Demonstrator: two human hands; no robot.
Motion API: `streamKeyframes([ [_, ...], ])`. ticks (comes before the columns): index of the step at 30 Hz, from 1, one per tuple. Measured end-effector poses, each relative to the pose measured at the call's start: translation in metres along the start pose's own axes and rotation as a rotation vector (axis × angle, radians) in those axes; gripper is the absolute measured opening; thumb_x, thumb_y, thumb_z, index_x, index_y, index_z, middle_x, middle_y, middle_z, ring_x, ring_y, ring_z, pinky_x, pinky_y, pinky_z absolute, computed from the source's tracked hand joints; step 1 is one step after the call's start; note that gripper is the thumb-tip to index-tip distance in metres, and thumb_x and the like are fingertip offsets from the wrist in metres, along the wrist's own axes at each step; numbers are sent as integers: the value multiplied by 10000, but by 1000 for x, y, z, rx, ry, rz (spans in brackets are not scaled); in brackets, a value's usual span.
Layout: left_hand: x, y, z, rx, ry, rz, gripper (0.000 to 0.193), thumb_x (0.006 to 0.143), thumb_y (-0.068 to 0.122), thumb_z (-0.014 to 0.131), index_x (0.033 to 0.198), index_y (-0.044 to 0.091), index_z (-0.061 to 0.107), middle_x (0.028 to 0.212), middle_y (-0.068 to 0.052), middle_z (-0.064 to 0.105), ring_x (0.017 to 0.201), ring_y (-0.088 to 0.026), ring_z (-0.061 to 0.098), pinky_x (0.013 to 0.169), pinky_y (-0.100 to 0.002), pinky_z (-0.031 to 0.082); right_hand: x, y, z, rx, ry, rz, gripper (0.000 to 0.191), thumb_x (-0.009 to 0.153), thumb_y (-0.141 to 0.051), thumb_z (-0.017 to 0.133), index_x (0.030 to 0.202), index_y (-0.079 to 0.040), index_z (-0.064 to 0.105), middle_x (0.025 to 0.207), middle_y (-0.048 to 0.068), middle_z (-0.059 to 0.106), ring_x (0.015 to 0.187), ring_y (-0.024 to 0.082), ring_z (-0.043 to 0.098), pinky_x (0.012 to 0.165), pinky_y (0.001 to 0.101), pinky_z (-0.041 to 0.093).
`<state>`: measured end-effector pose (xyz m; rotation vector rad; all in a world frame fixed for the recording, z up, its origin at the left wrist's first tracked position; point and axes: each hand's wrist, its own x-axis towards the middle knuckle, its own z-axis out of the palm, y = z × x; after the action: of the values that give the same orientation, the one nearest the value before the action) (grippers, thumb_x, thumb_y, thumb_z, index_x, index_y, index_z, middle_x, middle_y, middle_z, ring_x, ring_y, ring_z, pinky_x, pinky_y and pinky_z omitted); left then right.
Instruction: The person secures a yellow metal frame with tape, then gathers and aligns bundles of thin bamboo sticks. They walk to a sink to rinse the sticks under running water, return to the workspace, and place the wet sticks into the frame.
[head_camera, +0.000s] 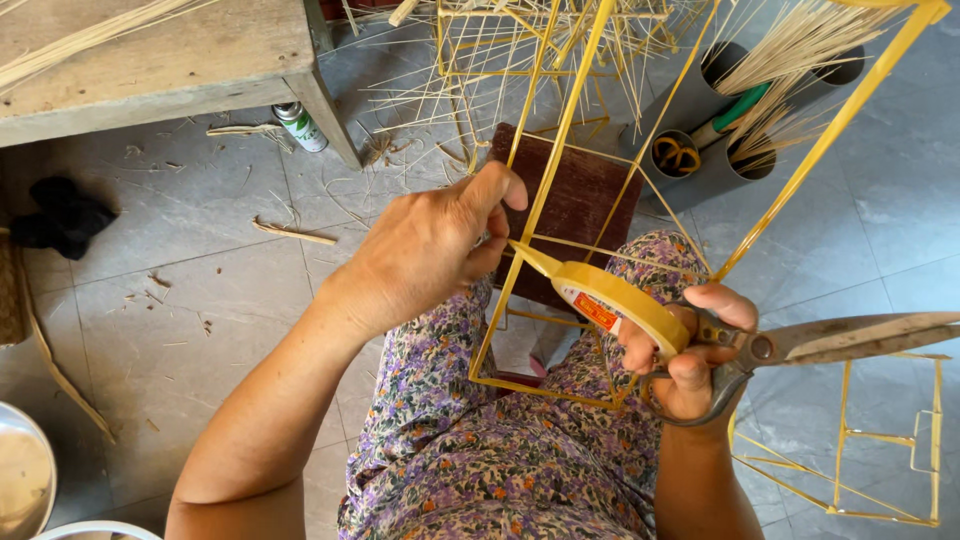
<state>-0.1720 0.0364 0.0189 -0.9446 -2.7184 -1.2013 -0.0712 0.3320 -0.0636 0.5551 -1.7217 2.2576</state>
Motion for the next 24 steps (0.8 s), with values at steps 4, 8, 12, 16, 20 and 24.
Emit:
streamKeyframes([
  [4, 7, -6, 3, 10, 71, 37, 411, 832, -8, 735, 1151, 103, 500, 857, -25, 727, 746, -269, 729, 588, -398, 548, 9, 2, 2, -36, 1, -13, 618, 1025, -428, 729, 1454, -106, 423, 678, 90, 630, 541, 165, 546, 733, 409, 560],
  [8, 18, -15, 21, -81, 114, 50, 338, 864, -1, 769, 1074, 107, 527, 889, -13, 743, 823, -223, 760, 676, -354, 587, 13, -1, -1, -98, 26, 9, 598, 1039, -435, 708, 1439, -99, 419, 681, 83, 624, 555, 144, 546, 728, 381, 555],
  [12, 7, -21, 38, -456, 129, 52, 225, 926, -77, 699, 1060, 60, 581, 1012, -54, 701, 1020, -190, 751, 893, -297, 614, 18, 3, -5, -61, 55, 32, 592, 1042, -425, 713, 1425, -85, 415, 706, 95, 615, 597, 159, 565, 727, 367, 535],
  [16, -1, -23, 55, -808, 79, -160, 221, 934, 1, 715, 1031, 69, 528, 999, 26, 713, 1067, -84, 716, 884, -220, 577, 22, 2, -16, -44, 32, 86, 606, 1061, -425, 711, 1450, -75, 404, 729, 108, 626, 636, 172, 591, 776, 393, 539],
  [20, 1, -23, 77, -895, 198, -183, 184, 978, -34, 712, 1025, 63, 562, 933, 14, 676, 922, -58, 678, 825, -203, 548, 16, -36, -50, -58, -116, 199, 778, 989, -477, 715, 1526, -21, 382, 819, 159, 708, 634, 170, 660, 678, 335, 560],
  [24, -1, -30, 85, -1006, 210, -163, 194, 998, -61, 678, 1039, 74, 545, 923, 23, 656, 887, -34, 637, 824, -186, 528, 1, -93, -105, -429, -33, 280, 716, 920, -321, 775, 1462, 66, 511, 777, 161, 710, 605, 135, 649, 570, 208, 509],
])
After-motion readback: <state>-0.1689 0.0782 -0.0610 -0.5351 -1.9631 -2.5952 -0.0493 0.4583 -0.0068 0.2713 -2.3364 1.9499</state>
